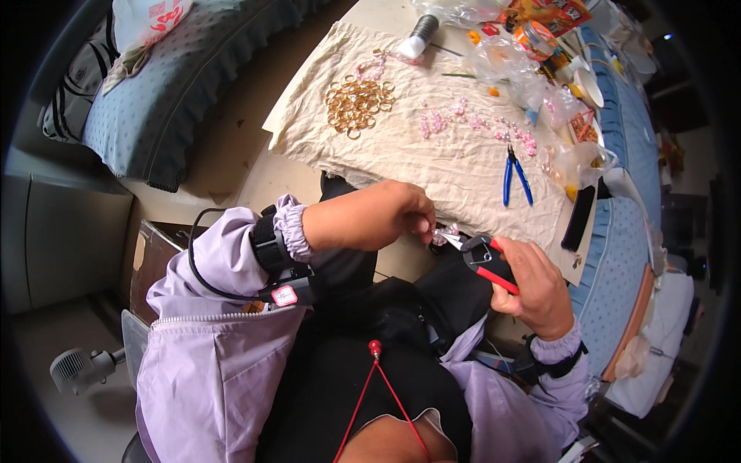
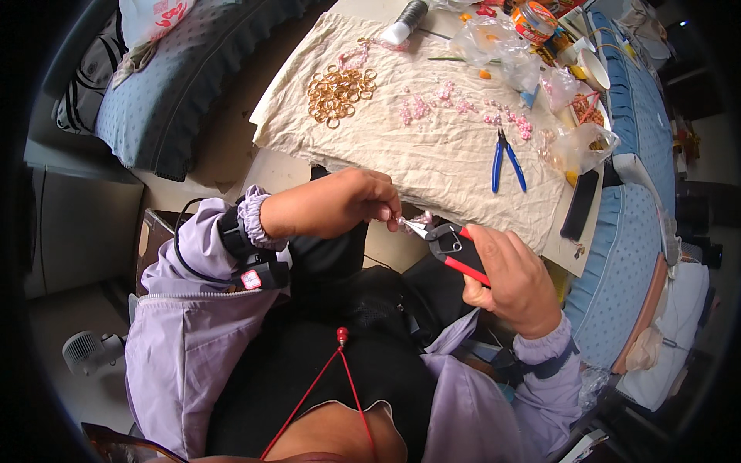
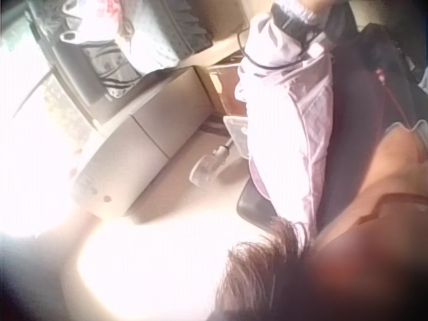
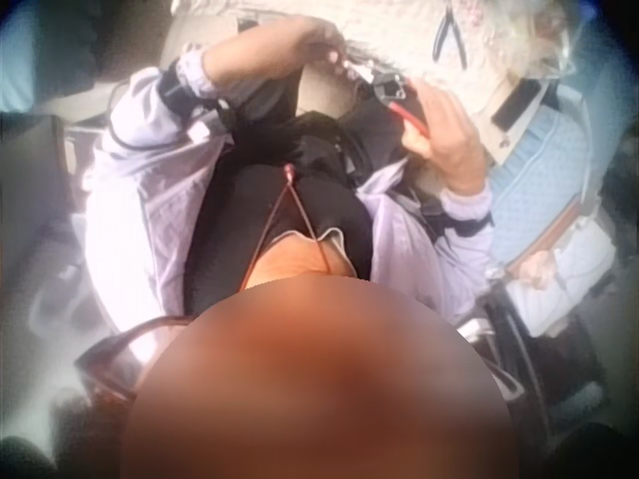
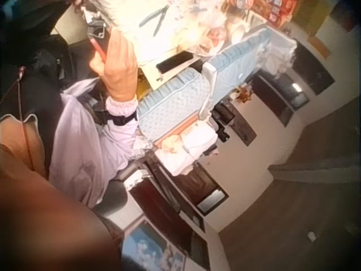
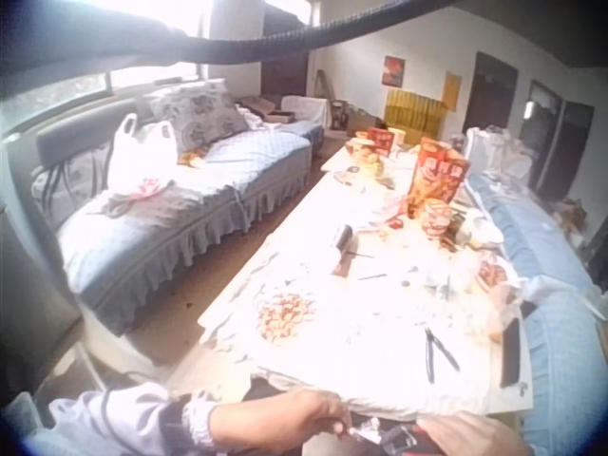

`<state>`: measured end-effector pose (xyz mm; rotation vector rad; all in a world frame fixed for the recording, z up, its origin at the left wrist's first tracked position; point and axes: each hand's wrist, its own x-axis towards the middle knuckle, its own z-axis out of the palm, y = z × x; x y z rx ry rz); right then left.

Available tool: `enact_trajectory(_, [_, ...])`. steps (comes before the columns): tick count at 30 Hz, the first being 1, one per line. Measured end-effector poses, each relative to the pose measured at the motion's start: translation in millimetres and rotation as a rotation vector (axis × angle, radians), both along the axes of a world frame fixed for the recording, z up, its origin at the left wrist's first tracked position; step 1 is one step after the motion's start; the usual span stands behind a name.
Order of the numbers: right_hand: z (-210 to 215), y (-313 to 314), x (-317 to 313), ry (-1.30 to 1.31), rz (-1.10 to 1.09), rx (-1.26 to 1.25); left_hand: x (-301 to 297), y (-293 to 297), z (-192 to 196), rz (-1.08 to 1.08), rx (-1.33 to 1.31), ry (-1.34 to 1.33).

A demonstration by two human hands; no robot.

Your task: The person strings pink and white beads onto a thin wire, then uses pliers to attach a gold keyring to the finished strand. The completed keychain is placed on the table among other finished pieces.

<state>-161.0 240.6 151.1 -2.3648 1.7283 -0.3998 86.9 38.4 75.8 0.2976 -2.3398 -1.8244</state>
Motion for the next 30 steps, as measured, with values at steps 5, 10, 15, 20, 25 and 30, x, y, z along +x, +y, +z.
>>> enact_trajectory(5, [5,4,2,-0.009,-0.009,-0.016,5,8,8,0.057,-0.046,0.052])
enact_trajectory(10, [9,6,2,-0.03,-0.021,-0.026,4,13,10,0.099,-0.133,0.091])
enact_trajectory(15, [12,6,4,-0.026,-0.022,-0.017,4,14,12,0.115,-0.123,0.08])
enact_trajectory(20, [17,9,6,-0.007,-0.024,0.021,7,17,15,0.108,-0.223,0.082])
enact_trajectory(25, [18,13,8,0.004,-0.027,-0.006,11,19,20,0.087,-0.248,0.069])
enact_trajectory(30, [13,15,7,-0.042,-0.072,0.044,6,13,10,0.047,-0.253,0.099])
